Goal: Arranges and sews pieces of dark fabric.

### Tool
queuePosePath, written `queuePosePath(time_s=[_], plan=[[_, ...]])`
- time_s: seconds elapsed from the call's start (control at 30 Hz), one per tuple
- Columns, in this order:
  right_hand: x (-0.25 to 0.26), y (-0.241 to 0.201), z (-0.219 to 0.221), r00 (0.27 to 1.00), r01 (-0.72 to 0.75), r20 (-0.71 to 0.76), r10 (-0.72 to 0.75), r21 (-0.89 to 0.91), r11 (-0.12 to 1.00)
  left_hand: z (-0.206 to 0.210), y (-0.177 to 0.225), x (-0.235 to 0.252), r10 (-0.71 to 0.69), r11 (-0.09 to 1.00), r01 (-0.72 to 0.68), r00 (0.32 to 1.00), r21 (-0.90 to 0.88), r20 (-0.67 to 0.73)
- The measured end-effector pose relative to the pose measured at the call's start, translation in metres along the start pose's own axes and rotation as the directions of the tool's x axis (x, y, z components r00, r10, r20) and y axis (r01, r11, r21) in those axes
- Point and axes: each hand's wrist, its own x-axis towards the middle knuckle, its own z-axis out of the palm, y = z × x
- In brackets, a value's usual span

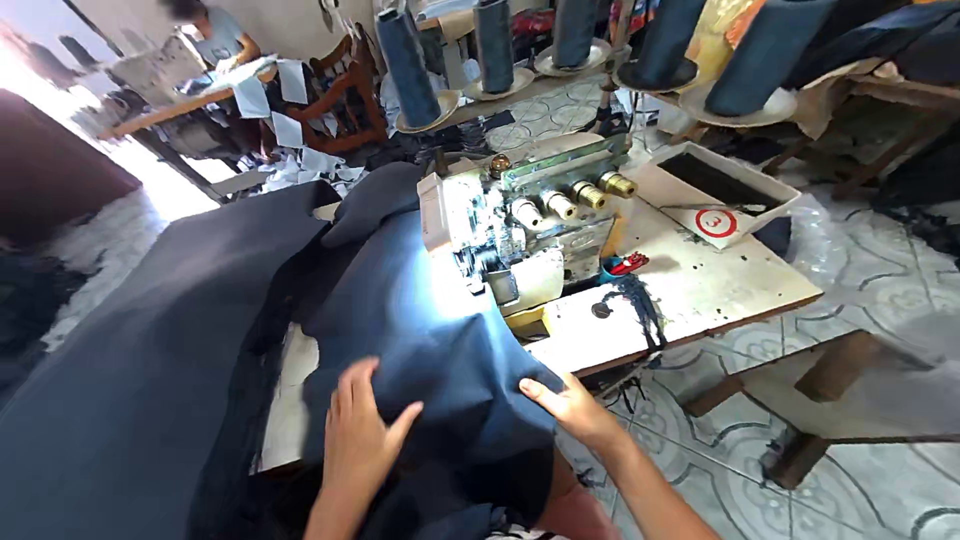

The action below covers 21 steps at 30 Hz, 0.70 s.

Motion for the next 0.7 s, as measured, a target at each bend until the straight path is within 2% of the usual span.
queuePosePath(time_s=[0.07,0.13,0.2,0.27,0.37,0.43,0.5,0.57,0.63,0.7], plan=[[0.006,-0.004,-0.003,0.995,-0.043,0.087,0.039,0.035,0.998,0.001,-0.026,-0.032,0.013,0.997,-0.010,0.999,0.077,-0.040],[0.009,-0.007,-0.001,0.986,-0.120,0.133,0.100,0.152,0.981,-0.021,-0.028,-0.024,0.047,0.985,-0.036,0.997,0.169,-0.063],[0.018,-0.010,0.011,0.982,-0.179,0.121,0.146,0.329,0.927,-0.051,-0.016,0.011,0.019,0.953,-0.009,0.999,0.302,-0.029],[0.030,-0.016,0.031,0.980,-0.201,0.084,0.183,0.482,0.853,-0.075,-0.007,0.061,-0.056,0.943,0.052,0.998,0.329,0.003],[0.050,-0.025,0.059,0.967,-0.188,-0.001,0.256,0.675,0.714,-0.087,-0.002,0.143,-0.158,0.965,0.135,0.984,0.227,0.086],[0.062,-0.031,0.073,0.972,-0.140,-0.027,0.234,0.735,0.663,-0.079,0.005,0.186,-0.203,0.975,0.190,0.973,0.116,0.108],[0.069,-0.030,0.077,0.992,-0.108,0.020,0.128,0.677,0.728,-0.066,0.014,0.222,-0.266,0.963,0.268,0.956,0.002,0.126],[0.072,-0.025,0.072,0.994,-0.077,0.102,0.032,0.476,0.876,-0.056,0.016,0.254,-0.216,0.975,0.221,0.970,-0.036,0.112],[0.069,-0.018,0.061,0.984,0.033,0.163,-0.067,0.204,0.978,-0.047,0.014,0.271,-0.021,1.000,0.020,0.994,0.008,0.110],[0.063,-0.009,0.047,0.973,0.205,0.127,-0.195,-0.073,0.976,-0.043,0.003,0.269,0.170,0.979,-0.186,0.971,0.082,0.171]])
